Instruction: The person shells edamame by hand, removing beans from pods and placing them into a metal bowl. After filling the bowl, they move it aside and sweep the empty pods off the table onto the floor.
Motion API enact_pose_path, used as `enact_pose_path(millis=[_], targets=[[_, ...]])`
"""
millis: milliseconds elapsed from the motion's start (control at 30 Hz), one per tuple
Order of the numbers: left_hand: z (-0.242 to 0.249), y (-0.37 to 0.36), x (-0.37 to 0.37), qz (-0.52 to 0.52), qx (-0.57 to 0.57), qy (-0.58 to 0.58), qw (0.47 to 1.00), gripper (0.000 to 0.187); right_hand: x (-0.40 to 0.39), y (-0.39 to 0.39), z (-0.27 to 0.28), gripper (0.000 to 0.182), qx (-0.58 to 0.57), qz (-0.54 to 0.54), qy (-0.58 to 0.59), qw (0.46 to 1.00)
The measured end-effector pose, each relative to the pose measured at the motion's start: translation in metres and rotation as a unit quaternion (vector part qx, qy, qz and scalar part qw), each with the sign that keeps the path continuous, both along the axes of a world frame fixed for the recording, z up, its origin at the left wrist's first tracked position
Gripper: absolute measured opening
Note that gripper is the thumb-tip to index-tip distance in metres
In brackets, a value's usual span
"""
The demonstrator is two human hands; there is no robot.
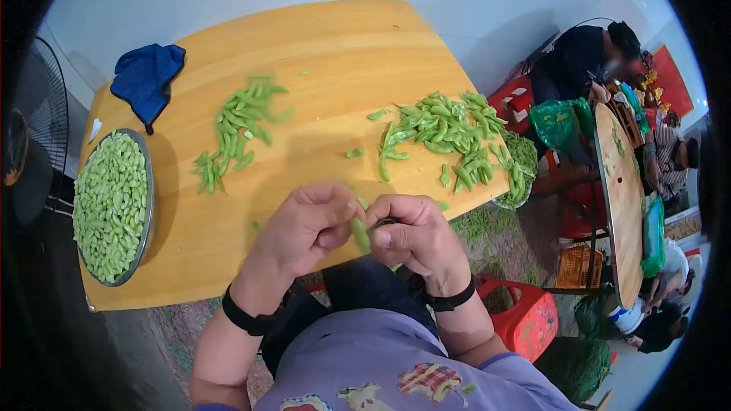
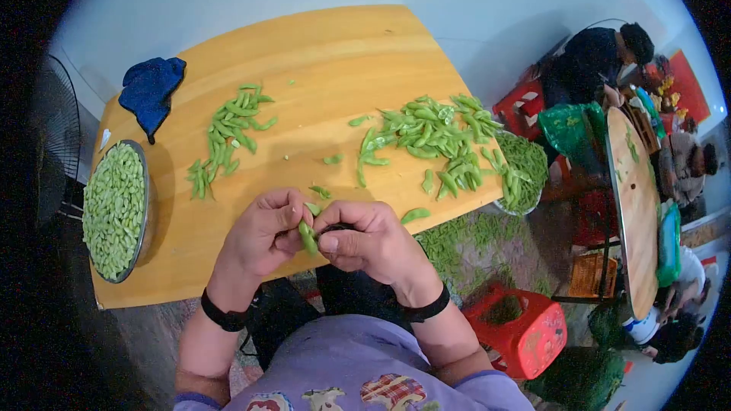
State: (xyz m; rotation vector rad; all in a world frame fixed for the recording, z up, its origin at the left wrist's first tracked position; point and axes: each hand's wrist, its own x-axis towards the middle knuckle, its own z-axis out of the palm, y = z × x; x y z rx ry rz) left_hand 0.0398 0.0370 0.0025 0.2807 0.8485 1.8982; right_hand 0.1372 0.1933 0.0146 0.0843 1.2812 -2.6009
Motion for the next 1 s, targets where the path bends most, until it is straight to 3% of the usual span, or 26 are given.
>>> enact_pose_path(millis=[33,100,133,200,233,367,400,433,467,500,533,567,600,633,667,733,767,833,867,967,1000], targets=[[0.0,0.001,0.0,0.006,-0.022,-0.012,1.0,0.014,-0.001,-0.003,0.002,0.008,0.0,-0.002,0.001,1.0],[-0.002,0.005,0.0,0.011,-0.04,-0.023,0.999,0.016,-0.004,-0.012,0.007,0.01,0.287,-0.114,-0.018,0.951],[-0.005,0.008,0.001,0.036,-0.054,0.046,0.997,0.017,-0.005,-0.016,0.004,0.01,0.289,-0.115,-0.018,0.95],[-0.006,0.01,0.001,0.067,-0.063,0.118,0.989,0.019,-0.006,-0.022,-0.003,0.013,0.53,-0.212,0.158,0.806],[-0.006,0.011,0.002,0.071,-0.1,0.16,0.979,0.018,-0.005,-0.026,0.004,0.015,0.554,-0.219,0.136,0.792],[-0.002,0.008,0.004,0.083,-0.129,0.219,0.964,0.013,-0.008,-0.023,0.002,0.012,0.454,-0.211,0.125,0.857],[-0.002,0.007,0.004,0.084,-0.131,0.218,0.963,0.013,-0.009,-0.023,0.007,0.011,0.402,-0.199,0.051,0.892],[-0.002,0.007,0.003,0.077,-0.131,0.19,0.97,0.013,-0.009,-0.022,0.01,0.01,0.347,-0.187,-0.023,0.919],[-0.002,0.007,0.002,0.071,-0.13,0.162,0.976,0.012,-0.01,-0.019,0.012,0.01,0.346,-0.186,-0.023,0.919],[-0.002,0.009,0.004,0.072,-0.131,0.162,0.976,0.012,-0.012,-0.017,0.013,0.01,0.272,-0.184,-0.039,0.944],[-0.002,0.013,0.008,0.107,-0.108,0.107,0.983,0.013,-0.012,-0.016,0.014,0.009,0.197,-0.181,-0.055,0.962],[-0.003,0.015,0.01,0.142,-0.083,0.052,0.985,0.013,-0.013,-0.018,0.011,0.009,0.196,-0.18,-0.055,0.962],[-0.004,0.015,0.011,0.143,-0.083,0.053,0.985,0.013,-0.013,-0.021,0.005,0.01,0.276,-0.206,-0.037,0.938],[-0.007,0.016,0.01,0.133,-0.06,-0.02,0.989,0.014,-0.015,-0.023,0.001,0.011,0.355,-0.23,-0.017,0.906],[-0.009,0.016,0.01,0.123,-0.038,-0.094,0.987,0.014,-0.017,-0.025,-0.003,0.011,0.356,-0.229,-0.017,0.906],[-0.01,0.018,0.011,0.138,-0.037,-0.114,0.983,0.015,-0.019,-0.029,-0.009,0.014,0.532,-0.283,0.181,0.777],[-0.01,0.019,0.011,0.15,-0.037,-0.132,0.979,0.015,-0.019,-0.03,-0.009,0.014,0.532,-0.281,0.181,0.778],[-0.006,0.022,0.015,0.183,-0.046,-0.081,0.979,0.014,-0.021,-0.033,-0.007,0.019,0.611,-0.287,0.241,0.698],[-0.004,0.023,0.017,0.211,-0.056,-0.028,0.975,0.014,-0.021,-0.034,-0.007,0.019,0.61,-0.285,0.242,0.698],[-0.002,0.025,0.021,0.234,-0.076,-0.012,0.969,0.015,-0.021,-0.036,-0.008,0.02,0.614,-0.292,0.241,0.693],[-0.004,0.024,0.019,0.233,-0.077,-0.013,0.969,0.015,-0.021,-0.038,-0.01,0.018,0.637,-0.306,0.251,0.662]])
